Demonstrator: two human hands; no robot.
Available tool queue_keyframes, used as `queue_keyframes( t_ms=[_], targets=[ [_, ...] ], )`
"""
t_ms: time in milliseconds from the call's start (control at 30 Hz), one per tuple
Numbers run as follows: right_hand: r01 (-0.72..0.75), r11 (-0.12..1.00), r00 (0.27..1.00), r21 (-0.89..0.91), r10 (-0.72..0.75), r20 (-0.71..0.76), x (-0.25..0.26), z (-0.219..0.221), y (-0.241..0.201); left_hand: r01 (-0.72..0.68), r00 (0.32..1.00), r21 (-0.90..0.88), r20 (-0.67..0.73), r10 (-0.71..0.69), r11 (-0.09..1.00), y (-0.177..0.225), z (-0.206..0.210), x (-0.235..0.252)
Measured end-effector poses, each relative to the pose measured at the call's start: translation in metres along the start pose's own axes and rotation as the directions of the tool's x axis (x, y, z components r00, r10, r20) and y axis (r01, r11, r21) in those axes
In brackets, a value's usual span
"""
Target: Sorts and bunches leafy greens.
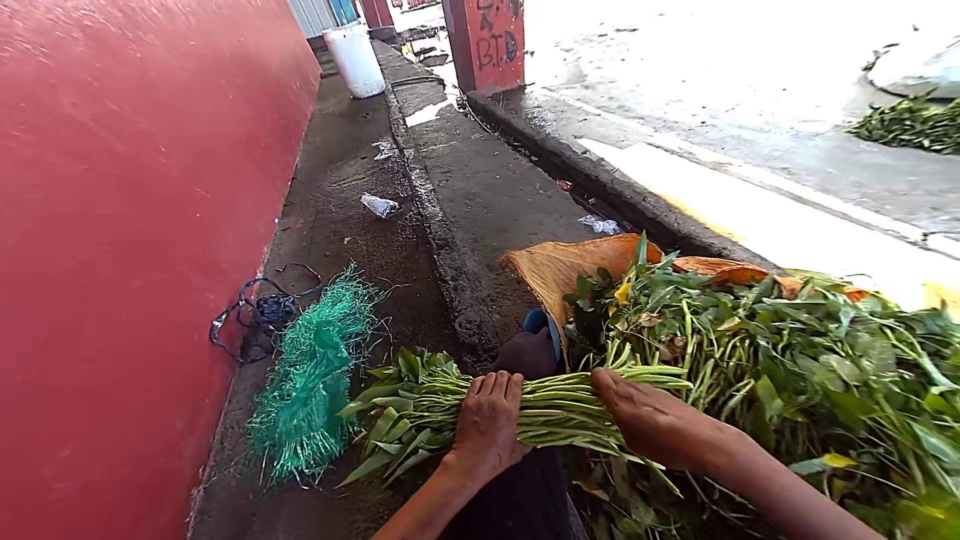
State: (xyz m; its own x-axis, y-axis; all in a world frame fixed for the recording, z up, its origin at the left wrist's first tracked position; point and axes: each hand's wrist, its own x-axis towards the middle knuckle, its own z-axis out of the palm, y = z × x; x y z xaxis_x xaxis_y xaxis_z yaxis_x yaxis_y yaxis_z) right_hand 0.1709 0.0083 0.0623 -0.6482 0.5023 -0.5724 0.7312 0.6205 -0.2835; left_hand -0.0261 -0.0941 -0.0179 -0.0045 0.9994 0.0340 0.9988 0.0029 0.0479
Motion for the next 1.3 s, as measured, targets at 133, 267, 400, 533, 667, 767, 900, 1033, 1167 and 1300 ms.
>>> queue_keyframes(
  t_ms=[133, 267, 400, 533, 667, 767, 900, 1033, 1167, 1300],
  targets=[
    [0.165, 0.849, 0.738, -0.503, -0.444, -0.508, 0.021, 0.03, 0.028, -0.097, 0.994, -0.242, 0.033, 0.108, 0.966, -0.026, -0.003, 0.007],
    [0.223, 0.607, 0.579, -0.763, -0.712, -0.398, 0.034, 0.009, 0.057, -0.227, 0.974, -0.41, -0.086, 0.21, 0.883, -0.048, 0.009, 0.014],
    [0.188, 0.585, 0.542, -0.789, -0.732, -0.413, 0.029, 0.007, 0.078, -0.168, 0.986, -0.461, -0.097, 0.139, 0.871, -0.056, 0.012, 0.012],
    [0.016, 0.926, 0.501, -0.377, -0.334, -0.799, 0.006, 0.04, 0.127, 0.038, 0.999, -0.533, 0.027, -0.028, 0.845, -0.067, 0.009, 0.011],
    [0.09, 0.902, 0.463, 0.421, 0.337, -0.82, -0.013, 0.137, 0.082, 0.235, 0.972, -0.599, 0.155, -0.177, 0.766, -0.077, 0.008, 0.015],
    [0.348, 0.58, 0.688, 0.737, 0.376, -0.621, 0.031, 0.187, 0.024, 0.307, 0.951, -0.591, 0.226, -0.212, 0.746, -0.071, 0.004, 0.023],
    [0.619, 0.235, 0.582, 0.75, 0.504, -0.638, 0.081, 0.141, -0.032, 0.342, 0.926, -0.466, 0.316, -0.208, 0.816, -0.047, -0.015, 0.034],
    [0.704, -0.047, 0.576, 0.709, 0.623, -0.53, 0.088, 0.082, -0.049, 0.28, 0.934, -0.356, 0.316, -0.167, 0.891, -0.026, -0.019, 0.039],
    [0.72, -0.002, 0.56, 0.694, 0.591, -0.581, 0.09, 0.073, -0.036, 0.276, 0.933, -0.354, 0.321, -0.161, 0.894, -0.015, -0.025, 0.043],
    [0.735, 0.105, 0.499, 0.67, 0.585, -0.639, 0.084, 0.083, -0.022, 0.281, 0.932, -0.365, 0.324, -0.162, 0.888, -0.005, -0.027, 0.046]
  ],
)
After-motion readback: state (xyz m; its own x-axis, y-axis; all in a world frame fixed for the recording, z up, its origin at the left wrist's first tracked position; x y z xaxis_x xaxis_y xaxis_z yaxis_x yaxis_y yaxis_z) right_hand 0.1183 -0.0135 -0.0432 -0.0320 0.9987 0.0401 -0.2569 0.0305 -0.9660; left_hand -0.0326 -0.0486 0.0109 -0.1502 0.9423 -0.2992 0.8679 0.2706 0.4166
